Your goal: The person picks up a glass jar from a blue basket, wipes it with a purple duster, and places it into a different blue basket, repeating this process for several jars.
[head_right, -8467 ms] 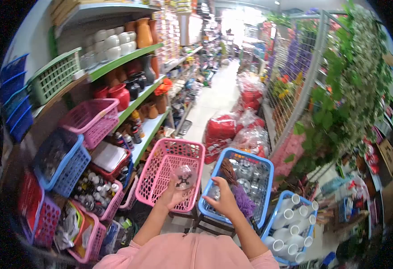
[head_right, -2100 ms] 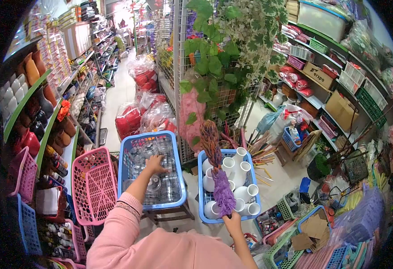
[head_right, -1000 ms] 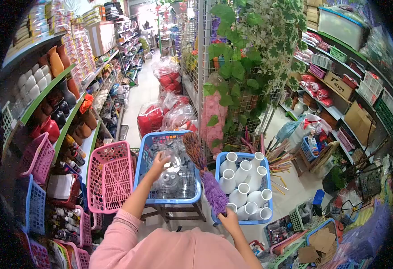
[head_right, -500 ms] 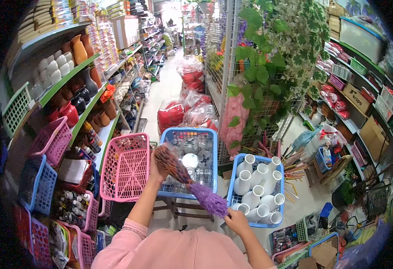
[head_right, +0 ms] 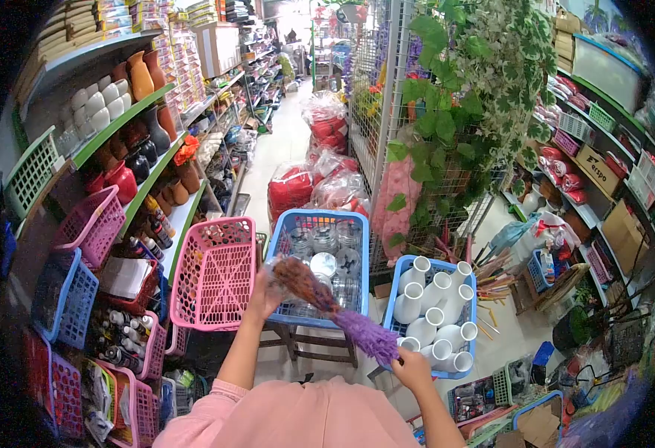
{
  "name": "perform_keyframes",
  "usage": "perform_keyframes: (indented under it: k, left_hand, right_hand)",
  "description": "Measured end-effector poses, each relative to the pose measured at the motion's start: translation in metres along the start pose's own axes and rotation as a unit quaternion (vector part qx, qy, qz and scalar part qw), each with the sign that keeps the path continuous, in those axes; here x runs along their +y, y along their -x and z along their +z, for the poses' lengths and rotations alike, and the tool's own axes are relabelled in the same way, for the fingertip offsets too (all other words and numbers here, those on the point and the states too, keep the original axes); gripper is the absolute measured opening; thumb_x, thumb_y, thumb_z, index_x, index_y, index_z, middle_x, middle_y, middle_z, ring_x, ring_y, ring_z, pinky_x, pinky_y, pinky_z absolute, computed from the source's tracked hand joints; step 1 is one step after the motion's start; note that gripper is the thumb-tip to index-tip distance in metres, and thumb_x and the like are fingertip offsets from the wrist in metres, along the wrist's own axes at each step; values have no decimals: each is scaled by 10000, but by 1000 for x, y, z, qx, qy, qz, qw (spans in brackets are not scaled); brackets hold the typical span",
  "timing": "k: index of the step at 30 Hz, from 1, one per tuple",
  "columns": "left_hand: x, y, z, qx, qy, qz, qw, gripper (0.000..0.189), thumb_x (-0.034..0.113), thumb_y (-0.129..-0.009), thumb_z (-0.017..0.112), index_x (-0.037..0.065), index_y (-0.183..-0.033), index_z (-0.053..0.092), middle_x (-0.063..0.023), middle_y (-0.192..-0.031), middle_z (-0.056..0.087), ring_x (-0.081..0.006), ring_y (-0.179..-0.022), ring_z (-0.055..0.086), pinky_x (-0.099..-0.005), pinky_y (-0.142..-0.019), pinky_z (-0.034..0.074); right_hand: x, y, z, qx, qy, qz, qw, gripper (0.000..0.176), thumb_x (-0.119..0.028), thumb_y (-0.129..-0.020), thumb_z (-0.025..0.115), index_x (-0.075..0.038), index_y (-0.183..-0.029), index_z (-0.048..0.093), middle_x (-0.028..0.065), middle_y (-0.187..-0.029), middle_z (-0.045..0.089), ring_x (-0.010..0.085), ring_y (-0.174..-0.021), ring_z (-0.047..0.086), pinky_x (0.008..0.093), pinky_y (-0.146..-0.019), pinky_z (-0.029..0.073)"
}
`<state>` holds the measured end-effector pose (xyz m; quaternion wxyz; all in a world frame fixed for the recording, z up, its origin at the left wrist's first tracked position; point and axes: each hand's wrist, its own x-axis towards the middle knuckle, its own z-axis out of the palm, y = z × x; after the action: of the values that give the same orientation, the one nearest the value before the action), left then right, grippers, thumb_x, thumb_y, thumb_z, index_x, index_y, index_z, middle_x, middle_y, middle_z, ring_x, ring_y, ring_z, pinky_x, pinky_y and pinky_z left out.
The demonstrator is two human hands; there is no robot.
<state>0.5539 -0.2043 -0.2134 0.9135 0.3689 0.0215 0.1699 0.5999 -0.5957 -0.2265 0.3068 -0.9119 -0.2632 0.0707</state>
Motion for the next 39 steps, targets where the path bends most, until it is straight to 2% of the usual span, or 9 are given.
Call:
perform_keyframes:
  k: [7,9,13,16,20,23,29,32,39]
  left_hand:
    - [6,4,-4,26,-108,2,994,702,555,-910,482,157,-1460,299,-70,-1323,501,-221,-1217,489,-424,-1031,396]
    - [4,4,0,28,12,-1,1000,658,540,-940,431,151,-1456,307,-73,-1337,493,-229,-1223,486,-426,-1045,379]
    - [-3,6,16,61,-76,5,995,652,541,-956,390,137,-1459,296,-72,-1387,457,-251,-1233,480,-433,-1069,346]
    - [6,4,3,19,-106,30,994,672,544,-946,413,141,-1466,274,-75,-1421,414,-257,-1273,435,-443,-1081,331]
    - [1,5,-5,21,-43,16,999,700,556,-927,452,143,-1464,274,-74,-1417,417,-238,-1290,414,-448,-1075,331]
    - [-1,1,8,21,-49,35,998,701,538,-922,476,136,-1462,278,-73,-1405,430,-235,-1277,431,-438,-1066,341]
    - [19,-1,1,22,-156,37,987,611,462,-956,466,140,-1454,319,-52,-1399,433,-194,-1264,437,-430,-1054,343]
    - [11,-1,8,19,-45,20,999,632,456,-950,490,112,-1451,317,-53,-1379,449,-189,-1241,457,-415,-1028,373]
    - [3,-6,1,80,-162,33,983,640,429,-930,542,106,-1442,331,-67,-1312,493,-188,-1177,502,-373,-978,436]
  right_hand:
    - [6,14,11,-33,-28,-67,997,233,-271,-769,623,-94,-918,651,191,-703,628,394,-679,615,479,-614,484]
    - [7,9,4,-28,37,1,999,228,-264,-767,626,-84,-905,642,198,-712,625,396,-685,615,472,-616,485]
    - [9,2,8,12,12,18,1000,215,-267,-766,625,-87,-884,643,194,-700,622,395,-688,613,473,-618,485]
    - [1,12,16,13,-41,-72,996,198,-263,-770,623,-95,-871,644,178,-686,621,388,-675,613,463,-616,484]
    - [2,5,5,-15,12,-10,1000,194,-245,-766,630,-83,-871,642,184,-696,622,390,-667,612,459,-606,476]
    - [-2,-1,5,42,5,-14,999,200,-250,-763,632,-83,-872,647,183,-691,621,389,-663,611,456,-592,475]
    - [4,9,13,-8,-60,-65,996,229,-274,-762,621,-94,-901,651,194,-704,621,398,-672,608,480,-612,476]
    - [8,5,4,-28,-14,29,999,230,-269,-764,620,-104,-919,658,205,-709,617,405,-683,604,489,-623,469]
    - [8,-2,0,1,-94,46,995,271,-252,-794,594,-92,-1008,641,231,-739,614,409,-699,601,456,-625,461]
